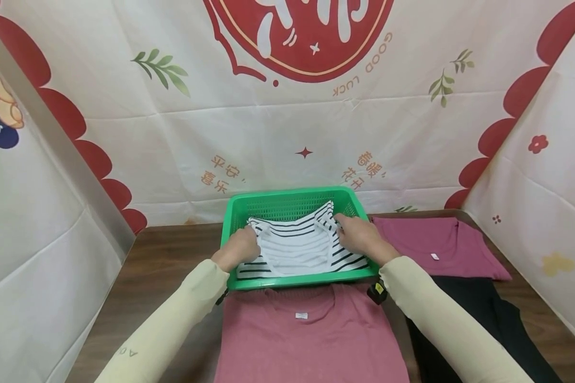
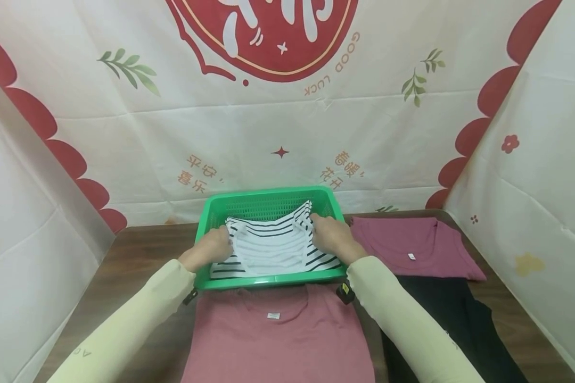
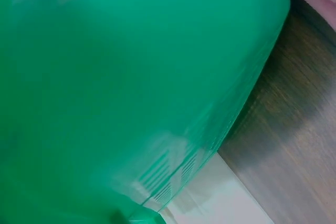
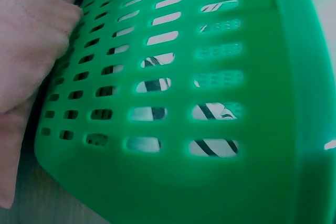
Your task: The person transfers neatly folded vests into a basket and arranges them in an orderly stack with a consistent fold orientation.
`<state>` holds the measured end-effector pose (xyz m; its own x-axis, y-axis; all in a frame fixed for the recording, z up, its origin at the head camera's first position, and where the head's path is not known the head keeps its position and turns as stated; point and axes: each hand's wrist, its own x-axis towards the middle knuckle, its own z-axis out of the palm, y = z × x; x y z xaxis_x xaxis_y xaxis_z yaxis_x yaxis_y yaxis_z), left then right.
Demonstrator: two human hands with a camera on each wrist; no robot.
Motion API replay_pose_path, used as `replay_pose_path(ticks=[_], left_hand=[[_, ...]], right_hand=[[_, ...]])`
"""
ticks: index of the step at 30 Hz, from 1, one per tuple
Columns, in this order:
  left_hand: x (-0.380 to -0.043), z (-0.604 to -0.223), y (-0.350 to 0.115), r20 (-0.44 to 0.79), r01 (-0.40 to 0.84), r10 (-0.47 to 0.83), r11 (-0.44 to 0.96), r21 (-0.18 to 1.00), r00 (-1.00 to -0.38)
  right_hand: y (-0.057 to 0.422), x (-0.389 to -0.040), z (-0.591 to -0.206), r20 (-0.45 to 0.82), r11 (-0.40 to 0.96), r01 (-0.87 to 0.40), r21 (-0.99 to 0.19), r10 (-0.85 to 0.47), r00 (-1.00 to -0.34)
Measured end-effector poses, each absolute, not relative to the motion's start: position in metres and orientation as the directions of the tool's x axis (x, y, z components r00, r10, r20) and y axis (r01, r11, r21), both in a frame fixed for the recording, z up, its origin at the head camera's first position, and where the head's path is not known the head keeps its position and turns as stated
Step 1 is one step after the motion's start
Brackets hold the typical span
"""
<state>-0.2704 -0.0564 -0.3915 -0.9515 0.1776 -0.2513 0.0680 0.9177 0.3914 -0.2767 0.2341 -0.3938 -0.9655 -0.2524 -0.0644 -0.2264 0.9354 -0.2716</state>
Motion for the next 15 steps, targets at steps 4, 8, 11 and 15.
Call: replay_pose_path(ticks=[4,8,11,15], left_hand=[[-0.2720,-0.3913,-0.0558,-0.260,0.062,0.173,0.920,0.386,-0.950],[-0.2724,-0.3917,-0.0560,-0.264,0.061,0.171,0.924,0.377,-0.949],[-0.2717,-0.3928,-0.0561,-0.257,0.065,0.172,0.924,0.377,-0.951],[-0.2694,-0.3956,-0.0563,-0.255,0.067,0.173,0.925,0.375,-0.951]], right_hand=[[0.2332,-0.2770,-0.3936,-0.067,0.942,-0.228,-0.246,-0.252,-0.966],[0.2317,-0.2775,-0.3937,-0.090,0.950,-0.227,-0.216,-0.251,-0.964],[0.2311,-0.2773,-0.3946,-0.088,0.953,-0.225,-0.203,-0.246,-0.965],[0.2301,-0.2754,-0.3975,-0.080,0.956,-0.223,-0.192,-0.242,-0.967]])
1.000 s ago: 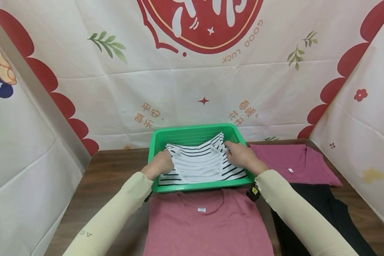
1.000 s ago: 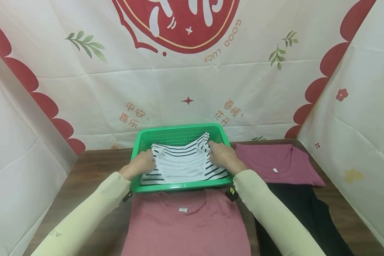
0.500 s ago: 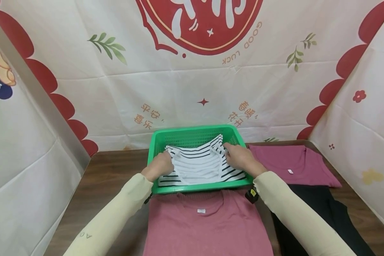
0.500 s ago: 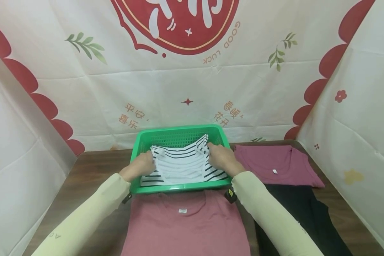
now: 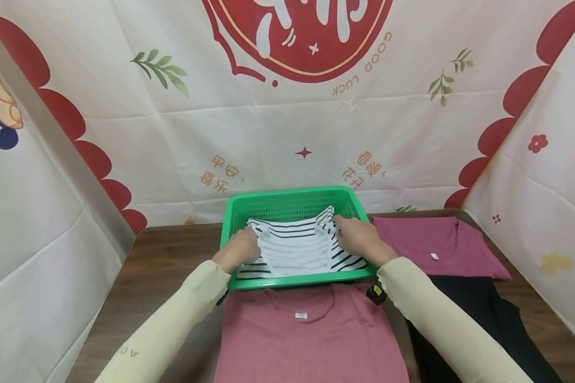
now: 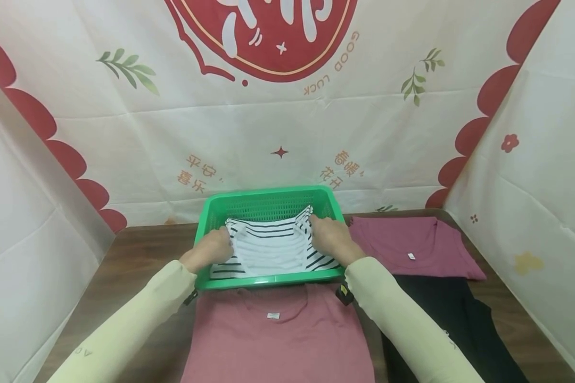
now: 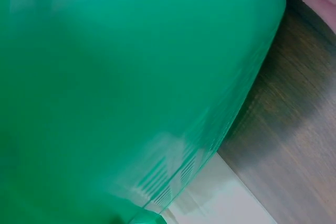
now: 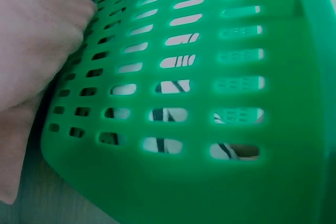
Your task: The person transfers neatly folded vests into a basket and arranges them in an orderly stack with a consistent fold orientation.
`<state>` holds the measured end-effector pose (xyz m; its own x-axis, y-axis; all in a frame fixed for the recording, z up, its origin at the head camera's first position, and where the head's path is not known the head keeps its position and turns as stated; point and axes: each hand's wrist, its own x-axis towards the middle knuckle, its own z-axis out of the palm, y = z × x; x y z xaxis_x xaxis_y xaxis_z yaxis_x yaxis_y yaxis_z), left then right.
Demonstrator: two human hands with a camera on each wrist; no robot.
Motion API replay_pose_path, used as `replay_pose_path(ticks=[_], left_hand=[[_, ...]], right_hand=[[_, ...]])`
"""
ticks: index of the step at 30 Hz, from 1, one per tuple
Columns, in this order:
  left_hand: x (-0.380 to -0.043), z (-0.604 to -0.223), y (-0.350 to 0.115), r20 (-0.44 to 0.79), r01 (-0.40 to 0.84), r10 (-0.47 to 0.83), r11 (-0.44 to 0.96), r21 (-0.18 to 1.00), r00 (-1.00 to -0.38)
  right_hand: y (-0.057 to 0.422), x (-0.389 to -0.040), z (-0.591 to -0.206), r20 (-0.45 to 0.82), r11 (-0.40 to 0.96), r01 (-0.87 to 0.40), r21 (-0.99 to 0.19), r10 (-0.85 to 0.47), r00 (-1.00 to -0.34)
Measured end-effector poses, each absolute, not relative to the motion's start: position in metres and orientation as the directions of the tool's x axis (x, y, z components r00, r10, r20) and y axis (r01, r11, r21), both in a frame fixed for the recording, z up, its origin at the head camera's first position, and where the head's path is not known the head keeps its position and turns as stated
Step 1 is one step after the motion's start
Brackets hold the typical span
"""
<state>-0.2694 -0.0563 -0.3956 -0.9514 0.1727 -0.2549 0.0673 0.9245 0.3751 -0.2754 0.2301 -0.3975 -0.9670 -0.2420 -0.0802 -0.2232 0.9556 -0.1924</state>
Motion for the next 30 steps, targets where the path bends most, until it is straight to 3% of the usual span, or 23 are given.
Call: replay_pose_path(ticks=[11,22,30], left_hand=[[-0.265,-0.396,-0.057,-0.202,0.072,0.169,0.908,0.413,-0.965],[-0.259,-0.392,-0.061,-0.180,0.081,0.165,0.912,0.402,-0.970],[-0.235,-0.374,-0.067,0.049,0.277,0.280,0.878,0.392,-0.959]], right_hand=[[0.226,-0.273,-0.400,-0.085,0.968,-0.218,-0.121,-0.229,-0.970],[0.219,-0.259,-0.396,-0.040,0.952,-0.295,-0.086,-0.299,-0.953],[0.228,-0.240,-0.380,0.053,0.941,-0.302,-0.150,-0.297,-0.953]])
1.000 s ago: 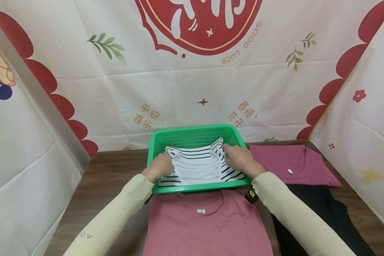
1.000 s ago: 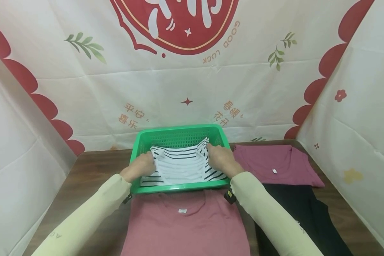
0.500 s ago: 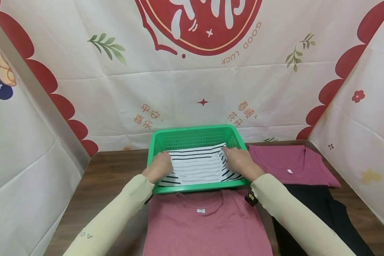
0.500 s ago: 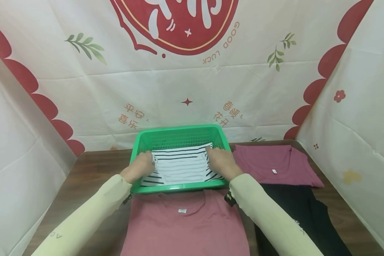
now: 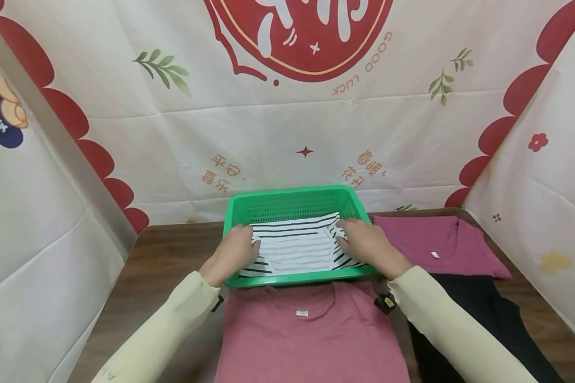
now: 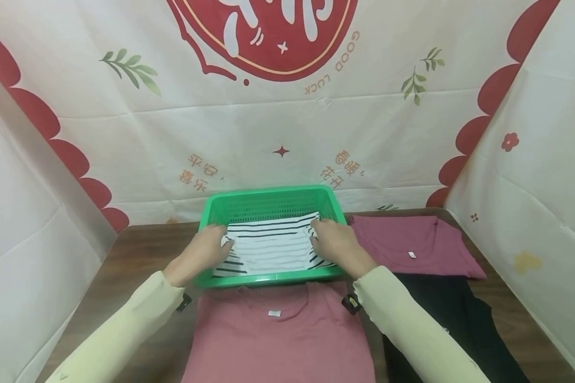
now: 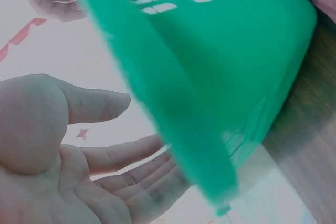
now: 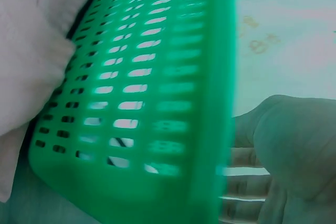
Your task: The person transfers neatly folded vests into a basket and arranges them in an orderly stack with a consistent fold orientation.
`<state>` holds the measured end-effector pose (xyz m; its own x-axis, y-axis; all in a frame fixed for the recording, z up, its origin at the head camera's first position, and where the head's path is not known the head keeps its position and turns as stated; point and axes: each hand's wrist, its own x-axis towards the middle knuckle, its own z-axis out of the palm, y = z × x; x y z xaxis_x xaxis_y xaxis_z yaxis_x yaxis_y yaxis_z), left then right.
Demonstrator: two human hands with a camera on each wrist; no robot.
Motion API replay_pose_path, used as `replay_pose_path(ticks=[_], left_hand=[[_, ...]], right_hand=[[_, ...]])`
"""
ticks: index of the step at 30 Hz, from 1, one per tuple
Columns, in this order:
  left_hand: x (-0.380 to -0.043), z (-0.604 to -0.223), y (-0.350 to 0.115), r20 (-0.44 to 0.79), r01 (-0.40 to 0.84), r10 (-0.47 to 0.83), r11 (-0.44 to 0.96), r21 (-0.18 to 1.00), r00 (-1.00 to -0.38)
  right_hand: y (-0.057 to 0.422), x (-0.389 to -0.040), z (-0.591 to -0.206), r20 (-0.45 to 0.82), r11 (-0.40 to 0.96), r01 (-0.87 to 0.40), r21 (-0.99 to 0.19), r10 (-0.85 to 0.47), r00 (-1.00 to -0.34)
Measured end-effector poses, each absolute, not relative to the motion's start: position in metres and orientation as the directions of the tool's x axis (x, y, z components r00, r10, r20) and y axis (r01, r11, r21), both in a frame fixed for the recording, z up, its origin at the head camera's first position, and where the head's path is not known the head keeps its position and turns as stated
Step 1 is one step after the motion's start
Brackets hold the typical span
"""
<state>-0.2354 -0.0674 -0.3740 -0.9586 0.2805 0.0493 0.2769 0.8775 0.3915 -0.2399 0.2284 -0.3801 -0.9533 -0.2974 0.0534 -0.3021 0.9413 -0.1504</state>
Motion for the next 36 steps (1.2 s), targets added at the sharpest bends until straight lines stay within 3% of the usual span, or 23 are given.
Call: replay_pose_path(ticks=[5,18,25,36], left_hand=[[-0.218,-0.366,-0.075,0.132,0.319,0.291,0.849,0.420,-0.948],[-0.190,-0.363,-0.101,0.209,0.285,0.197,0.754,0.592,-0.958],[-0.173,-0.368,-0.116,0.277,0.290,0.142,0.723,0.627,-0.950],[-0.153,-0.382,-0.154,0.160,0.136,0.041,0.749,0.649,-0.986]], right_hand=[[0.236,-0.224,-0.370,0.087,0.929,-0.312,-0.200,-0.300,-0.950],[0.253,-0.197,-0.365,0.166,0.902,-0.314,-0.297,-0.276,-0.947],[0.265,-0.179,-0.362,0.206,0.866,-0.309,-0.393,-0.244,-0.948],[0.290,-0.150,-0.365,0.337,0.828,-0.268,-0.493,-0.103,-0.936]])
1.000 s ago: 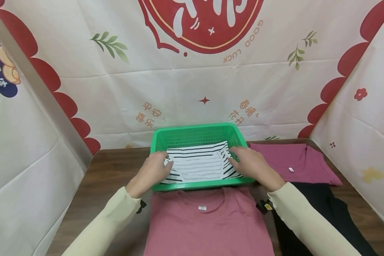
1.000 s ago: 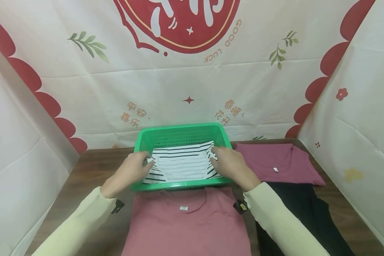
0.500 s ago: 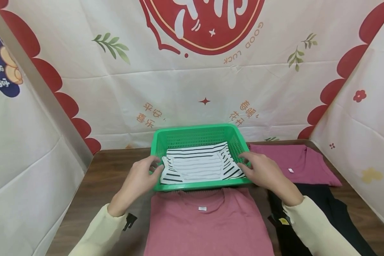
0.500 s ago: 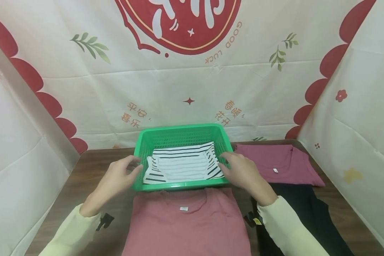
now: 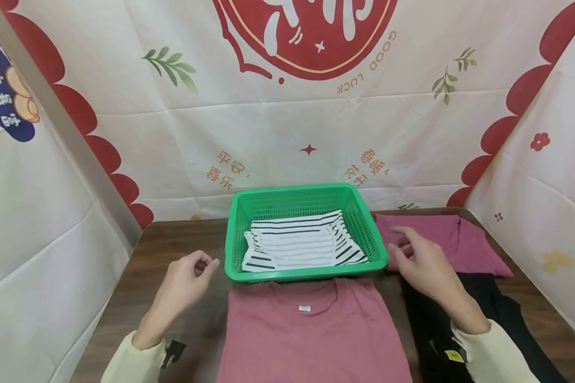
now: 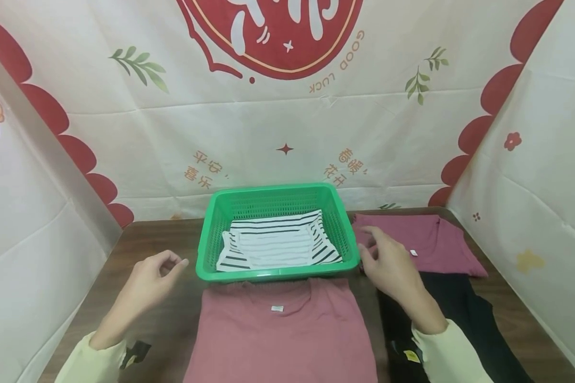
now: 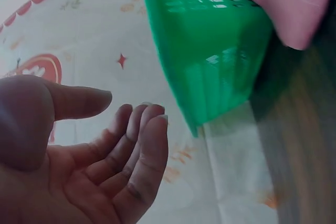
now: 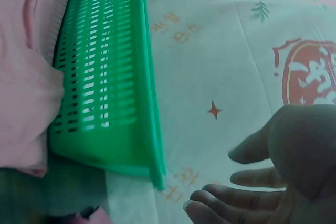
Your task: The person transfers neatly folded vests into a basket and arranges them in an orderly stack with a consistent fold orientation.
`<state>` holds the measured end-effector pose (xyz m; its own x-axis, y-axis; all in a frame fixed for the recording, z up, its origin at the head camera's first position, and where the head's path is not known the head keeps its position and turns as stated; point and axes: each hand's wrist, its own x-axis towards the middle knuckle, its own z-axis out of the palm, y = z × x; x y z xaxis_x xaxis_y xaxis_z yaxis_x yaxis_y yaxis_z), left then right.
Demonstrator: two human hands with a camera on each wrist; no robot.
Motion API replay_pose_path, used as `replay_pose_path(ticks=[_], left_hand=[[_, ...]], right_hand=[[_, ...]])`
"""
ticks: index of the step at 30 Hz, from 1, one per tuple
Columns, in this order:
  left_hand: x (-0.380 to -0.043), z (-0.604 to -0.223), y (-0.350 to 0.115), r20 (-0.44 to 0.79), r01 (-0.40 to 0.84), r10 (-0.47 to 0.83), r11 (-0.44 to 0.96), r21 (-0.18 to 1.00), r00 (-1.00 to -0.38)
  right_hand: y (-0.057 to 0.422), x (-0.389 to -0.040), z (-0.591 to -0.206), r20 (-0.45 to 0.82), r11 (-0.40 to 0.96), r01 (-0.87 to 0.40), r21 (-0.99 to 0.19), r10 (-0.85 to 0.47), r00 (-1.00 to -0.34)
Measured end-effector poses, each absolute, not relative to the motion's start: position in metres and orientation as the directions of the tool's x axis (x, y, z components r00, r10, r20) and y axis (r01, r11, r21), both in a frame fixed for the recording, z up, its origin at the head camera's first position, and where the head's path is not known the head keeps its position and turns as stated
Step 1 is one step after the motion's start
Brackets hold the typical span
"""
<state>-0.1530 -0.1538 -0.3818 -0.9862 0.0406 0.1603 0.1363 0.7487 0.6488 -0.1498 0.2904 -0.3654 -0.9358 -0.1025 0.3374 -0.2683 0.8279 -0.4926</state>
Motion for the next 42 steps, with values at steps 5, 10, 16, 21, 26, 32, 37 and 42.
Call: replay_pose_path(ticks=[5,10,16,21,26,32,37,42], left_hand=[[-0.147,-0.391,-0.164,0.058,0.062,0.032,0.750,0.659,-0.998],[-0.142,-0.406,-0.168,-0.009,0.011,0.022,0.761,0.649,-1.000],[-0.134,-0.425,-0.167,-0.123,-0.060,0.032,0.735,0.675,-0.992],[-0.129,-0.434,-0.165,-0.183,-0.128,0.012,0.670,0.731,-0.983],[-0.125,-0.445,-0.162,-0.206,-0.147,0.026,0.616,0.774,-0.978],[-0.119,-0.456,-0.156,-0.237,-0.170,0.039,0.588,0.791,-0.971],[-0.115,-0.461,-0.154,-0.250,-0.161,0.073,0.584,0.795,-0.966],[-0.113,-0.464,-0.150,-0.234,-0.145,0.088,0.563,0.814,-0.968]], right_hand=[[0.307,-0.138,-0.379,0.286,0.841,-0.182,-0.510,-0.033,-0.958],[0.312,-0.129,-0.397,0.107,0.812,-0.066,-0.579,-0.005,-0.994],[0.308,-0.120,-0.416,-0.140,0.749,0.095,-0.656,0.004,-0.990],[0.303,-0.113,-0.432,-0.216,0.708,0.151,-0.690,-0.002,-0.976],[0.298,-0.106,-0.444,-0.282,0.663,0.212,-0.718,0.002,-0.959],[0.296,-0.103,-0.449,-0.321,0.688,0.236,-0.687,0.004,-0.947],[0.295,-0.102,-0.451,-0.336,0.691,0.242,-0.681,-0.002,-0.942],[0.294,-0.101,-0.453,-0.331,0.723,0.230,-0.652,0.002,-0.943]])
